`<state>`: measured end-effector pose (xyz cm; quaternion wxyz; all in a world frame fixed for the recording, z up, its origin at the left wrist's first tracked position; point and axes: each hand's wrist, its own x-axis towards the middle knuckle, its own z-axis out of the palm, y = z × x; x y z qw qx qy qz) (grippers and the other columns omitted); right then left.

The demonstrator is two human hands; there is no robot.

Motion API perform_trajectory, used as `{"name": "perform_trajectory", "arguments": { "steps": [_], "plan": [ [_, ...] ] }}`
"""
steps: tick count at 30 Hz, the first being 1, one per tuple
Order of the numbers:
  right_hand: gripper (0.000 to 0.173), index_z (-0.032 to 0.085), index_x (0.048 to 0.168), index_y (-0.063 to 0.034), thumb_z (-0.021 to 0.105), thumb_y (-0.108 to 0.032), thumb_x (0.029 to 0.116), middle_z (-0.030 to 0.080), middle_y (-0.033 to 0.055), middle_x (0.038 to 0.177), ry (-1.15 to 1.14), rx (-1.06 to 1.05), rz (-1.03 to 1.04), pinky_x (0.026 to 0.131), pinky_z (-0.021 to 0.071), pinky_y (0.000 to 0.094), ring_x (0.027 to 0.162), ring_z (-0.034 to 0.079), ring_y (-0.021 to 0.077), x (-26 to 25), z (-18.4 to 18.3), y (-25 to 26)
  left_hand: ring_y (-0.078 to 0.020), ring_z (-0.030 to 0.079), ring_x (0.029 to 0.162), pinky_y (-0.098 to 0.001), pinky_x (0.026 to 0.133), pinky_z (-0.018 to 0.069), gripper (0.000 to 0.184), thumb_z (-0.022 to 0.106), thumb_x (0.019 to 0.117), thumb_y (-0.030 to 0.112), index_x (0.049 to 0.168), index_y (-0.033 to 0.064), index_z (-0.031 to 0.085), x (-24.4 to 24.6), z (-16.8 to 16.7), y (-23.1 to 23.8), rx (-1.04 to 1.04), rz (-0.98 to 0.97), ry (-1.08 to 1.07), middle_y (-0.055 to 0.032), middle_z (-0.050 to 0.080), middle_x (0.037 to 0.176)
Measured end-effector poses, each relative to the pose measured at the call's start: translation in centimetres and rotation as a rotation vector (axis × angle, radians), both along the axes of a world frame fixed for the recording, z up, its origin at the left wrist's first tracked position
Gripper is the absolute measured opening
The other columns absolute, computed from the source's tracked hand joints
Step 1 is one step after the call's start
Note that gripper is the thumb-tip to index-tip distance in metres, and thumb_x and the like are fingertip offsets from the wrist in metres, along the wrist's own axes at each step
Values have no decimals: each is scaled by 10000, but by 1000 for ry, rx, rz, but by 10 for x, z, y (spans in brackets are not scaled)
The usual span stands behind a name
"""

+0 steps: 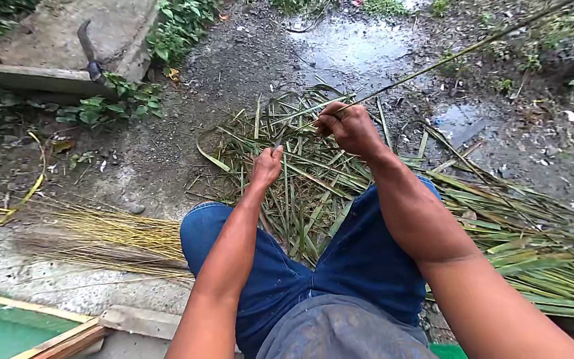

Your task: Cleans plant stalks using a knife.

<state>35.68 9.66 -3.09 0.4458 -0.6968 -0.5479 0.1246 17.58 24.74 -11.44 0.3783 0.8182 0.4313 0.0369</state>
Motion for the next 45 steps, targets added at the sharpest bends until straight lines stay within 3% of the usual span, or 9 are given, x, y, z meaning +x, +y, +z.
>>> {"name": "perform_trajectory", "arguments": {
  "steps": [6, 9, 11, 14, 20, 26, 33, 37, 45],
  "plan": [
    [196, 657, 1089, 9, 503, -110, 1065, 759, 64, 934, 106, 100, -97, 804, 647, 331, 797, 753, 121, 13, 15, -19, -427, 664, 953, -634, 840, 521, 674, 298, 1096, 547, 1219, -27, 629, -13, -44, 31, -197, 121, 188, -295, 649, 1098],
    [189, 632, 1097, -9, 484, -128, 1080, 766, 54, 954, 200, 76, -178, 796, 653, 316, 800, 760, 116, 20, 15, -26, -180, 525, 559, -346, 514, 502, 592, 275, 1100, 558, 1249, 84, 596, -12, -34, 19, -480, 296, -174, -88, 554, 814],
    [191, 627, 1110, -2, 486, -127, 1080, 765, 59, 940, 279, 80, -161, 780, 656, 324, 784, 760, 127, 16, 12, -24, -106, 511, 507, -261, 451, 481, 563, 242, 1099, 560, 1259, 135, 575, -13, -18, 12, -709, 349, -507, -6, 571, 773],
    [177, 607, 1112, 21, 476, -91, 1072, 758, 79, 920, 410, 112, -62, 760, 662, 361, 767, 760, 166, 4, 11, -19, -78, 532, 491, -211, 429, 459, 520, 216, 1108, 522, 1394, 178, 482, -18, 0, 8, -893, 297, -827, -48, 699, 929],
    [155, 617, 1085, 16, 487, -63, 1057, 756, 87, 925, 490, 133, 60, 745, 659, 361, 755, 754, 170, -10, 5, -9, -76, 530, 483, -202, 419, 453, 509, 209, 1118, 475, 1329, 158, 546, -20, 9, 8, -862, 265, -995, -59, 714, 980],
    [164, 659, 1085, 20, 532, -80, 1053, 759, 68, 950, 287, 156, 11, 776, 648, 315, 790, 750, 115, -19, -1, -6, -90, 516, 476, -235, 426, 473, 493, 290, 1119, 490, 1404, 129, 466, -19, 18, 4, -506, 508, -747, -24, 624, 813],
    [170, 713, 1043, 21, 568, -65, 1018, 757, 90, 908, -21, 197, 79, 830, 614, 293, 815, 739, 107, -28, -13, 6, -182, 612, 644, -393, 632, 538, 445, 396, 1110, 329, 1224, -7, 664, -11, 32, -36, 193, -119, -466, -105, 665, 821],
    [180, 719, 1044, 13, 572, -90, 1027, 757, 82, 918, -55, 201, 95, 833, 612, 291, 823, 734, 100, -20, -8, 1, -356, 662, 836, -582, 797, 519, 548, 315, 1124, 416, 1205, -8, 652, -10, 6, 3, 38, 53, -195, -228, 671, 961],
    [178, 692, 1043, 16, 540, -77, 1041, 755, 62, 913, 19, 167, 89, 819, 630, 295, 813, 740, 88, -12, 1, -7, -445, 659, 1015, -657, 898, 488, 615, 270, 1123, 457, 1204, -23, 646, -10, -16, 20, -38, 53, -9, -293, 665, 1086]
  ]
}}
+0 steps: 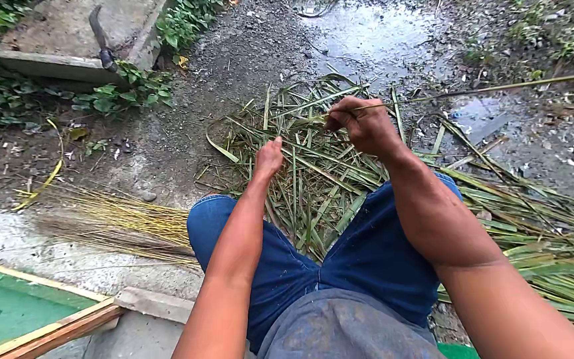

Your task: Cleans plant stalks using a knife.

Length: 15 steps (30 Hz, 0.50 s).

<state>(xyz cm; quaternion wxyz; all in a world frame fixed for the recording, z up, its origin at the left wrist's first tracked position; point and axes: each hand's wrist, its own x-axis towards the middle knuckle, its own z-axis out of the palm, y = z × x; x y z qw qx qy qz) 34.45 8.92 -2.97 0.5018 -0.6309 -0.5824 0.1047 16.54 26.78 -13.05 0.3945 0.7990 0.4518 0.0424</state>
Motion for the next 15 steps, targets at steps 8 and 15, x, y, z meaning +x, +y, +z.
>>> {"name": "perform_trajectory", "arguments": {
  "steps": [8, 15],
  "plan": [
    [171, 644, 1078, 8, 515, -103, 1068, 760, 65, 952, 382, 18, -182, 798, 656, 329, 813, 761, 138, 7, 4, 3, -139, 500, 481, -308, 464, 500, 560, 247, 1127, 467, 1330, 69, 584, 3, 22, -23, -288, 199, -429, -41, 525, 727],
    [198, 663, 1083, 1, 504, -116, 1069, 764, 59, 943, 285, -57, -113, 823, 641, 315, 828, 754, 105, -20, -6, 21, -228, 662, 768, -438, 733, 552, 459, 366, 1113, 320, 1233, -22, 648, 8, 48, -61, 280, -155, -501, -151, 690, 910]
  ]
}}
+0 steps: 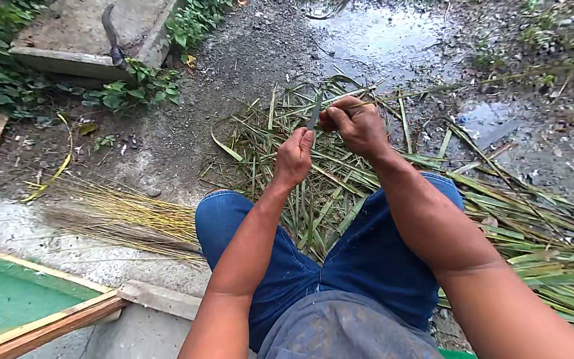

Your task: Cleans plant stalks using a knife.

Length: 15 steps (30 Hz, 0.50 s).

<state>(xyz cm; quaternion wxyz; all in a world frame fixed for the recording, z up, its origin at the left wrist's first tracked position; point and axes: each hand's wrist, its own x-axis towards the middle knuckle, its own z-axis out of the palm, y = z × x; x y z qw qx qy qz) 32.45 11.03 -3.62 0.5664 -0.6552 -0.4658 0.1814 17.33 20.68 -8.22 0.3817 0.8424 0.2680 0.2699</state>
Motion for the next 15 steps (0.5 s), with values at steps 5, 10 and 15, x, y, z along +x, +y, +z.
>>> {"name": "perform_trajectory", "arguments": {
  "steps": [5, 10, 15],
  "plan": [
    [182, 662, 1085, 0, 510, -97, 1069, 762, 56, 977, -5, 29, 24, 832, 637, 294, 851, 751, 92, 2, 1, -5, -233, 596, 630, -457, 625, 537, 504, 308, 1126, 392, 1231, 26, 638, -3, -4, 15, -180, 93, 141, -124, 613, 807],
    [178, 684, 1079, 26, 532, -60, 1045, 754, 74, 985, -91, 98, 85, 863, 632, 306, 876, 745, 99, 3, -4, -6, -221, 633, 695, -435, 669, 547, 487, 325, 1122, 343, 1257, -4, 639, -1, 2, 10, -99, 56, 68, -143, 670, 888],
    [173, 682, 1064, 22, 531, -61, 1049, 756, 70, 986, -97, 115, 92, 856, 637, 307, 877, 748, 104, 7, -6, -5, -261, 607, 628, -475, 638, 552, 534, 273, 1129, 407, 1298, 35, 618, -2, -1, 26, -255, 116, 197, -145, 626, 831]
  ]
}}
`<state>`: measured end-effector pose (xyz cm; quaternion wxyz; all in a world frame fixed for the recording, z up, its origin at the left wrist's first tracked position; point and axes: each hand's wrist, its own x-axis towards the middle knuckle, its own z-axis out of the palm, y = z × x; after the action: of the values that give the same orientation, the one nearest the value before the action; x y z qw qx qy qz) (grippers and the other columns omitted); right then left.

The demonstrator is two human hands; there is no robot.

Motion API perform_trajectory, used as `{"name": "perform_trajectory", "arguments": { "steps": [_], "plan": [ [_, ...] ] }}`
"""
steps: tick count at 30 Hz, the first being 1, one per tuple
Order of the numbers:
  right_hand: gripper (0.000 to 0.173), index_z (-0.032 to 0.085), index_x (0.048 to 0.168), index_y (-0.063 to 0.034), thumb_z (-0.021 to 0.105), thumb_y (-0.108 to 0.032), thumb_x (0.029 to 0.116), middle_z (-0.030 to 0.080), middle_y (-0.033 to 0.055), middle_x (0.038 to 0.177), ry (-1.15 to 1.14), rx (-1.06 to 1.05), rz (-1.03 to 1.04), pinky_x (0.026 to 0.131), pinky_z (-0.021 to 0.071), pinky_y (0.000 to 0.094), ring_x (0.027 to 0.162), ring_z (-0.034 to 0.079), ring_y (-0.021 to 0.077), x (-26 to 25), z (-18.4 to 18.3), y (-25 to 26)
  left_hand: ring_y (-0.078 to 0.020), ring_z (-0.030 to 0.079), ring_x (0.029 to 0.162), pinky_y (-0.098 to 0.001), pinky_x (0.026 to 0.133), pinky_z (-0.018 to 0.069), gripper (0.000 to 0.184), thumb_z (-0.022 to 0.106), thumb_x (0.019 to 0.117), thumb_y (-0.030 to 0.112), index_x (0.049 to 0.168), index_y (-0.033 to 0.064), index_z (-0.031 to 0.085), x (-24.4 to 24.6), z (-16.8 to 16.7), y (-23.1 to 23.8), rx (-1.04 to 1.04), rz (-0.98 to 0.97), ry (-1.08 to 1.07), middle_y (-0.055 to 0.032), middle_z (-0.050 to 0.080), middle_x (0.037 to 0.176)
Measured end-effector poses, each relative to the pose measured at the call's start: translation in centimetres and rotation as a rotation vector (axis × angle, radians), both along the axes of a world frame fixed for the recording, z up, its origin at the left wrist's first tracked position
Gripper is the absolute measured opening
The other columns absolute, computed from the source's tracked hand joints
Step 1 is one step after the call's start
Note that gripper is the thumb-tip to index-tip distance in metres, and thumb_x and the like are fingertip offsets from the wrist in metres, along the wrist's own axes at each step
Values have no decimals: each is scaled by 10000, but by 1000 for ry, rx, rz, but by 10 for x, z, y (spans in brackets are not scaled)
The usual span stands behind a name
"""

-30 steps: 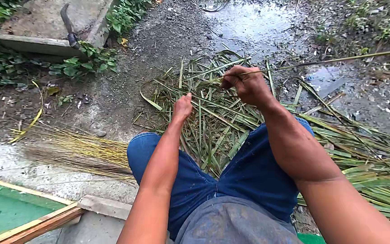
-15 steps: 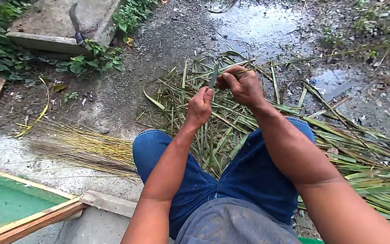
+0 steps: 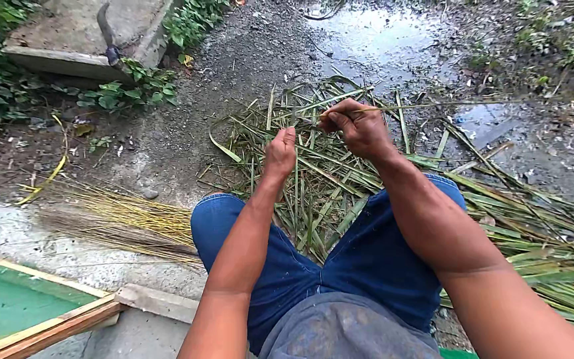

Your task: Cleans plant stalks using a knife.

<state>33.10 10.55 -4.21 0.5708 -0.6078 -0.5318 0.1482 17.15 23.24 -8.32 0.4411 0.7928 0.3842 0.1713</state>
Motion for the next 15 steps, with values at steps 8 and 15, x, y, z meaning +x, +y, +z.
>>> {"name": "perform_trajectory", "arguments": {
  "steps": [8, 15],
  "plan": [
    [158, 647, 1087, 21, 506, -41, 1056, 762, 72, 1001, 135, 23, -67, 856, 649, 341, 885, 762, 144, 18, 16, -13, -167, 502, 494, -347, 478, 501, 596, 222, 1122, 496, 1315, 64, 585, -8, -25, 45, -327, 297, -89, -70, 540, 745],
    [171, 670, 1123, 35, 535, -31, 1041, 759, 86, 1021, 124, -42, -27, 870, 638, 307, 904, 755, 122, -1, 9, 0, -188, 625, 678, -396, 660, 546, 439, 382, 1110, 298, 1267, -24, 636, -1, 1, -18, 205, -95, -243, -130, 678, 870]
  ]
}}
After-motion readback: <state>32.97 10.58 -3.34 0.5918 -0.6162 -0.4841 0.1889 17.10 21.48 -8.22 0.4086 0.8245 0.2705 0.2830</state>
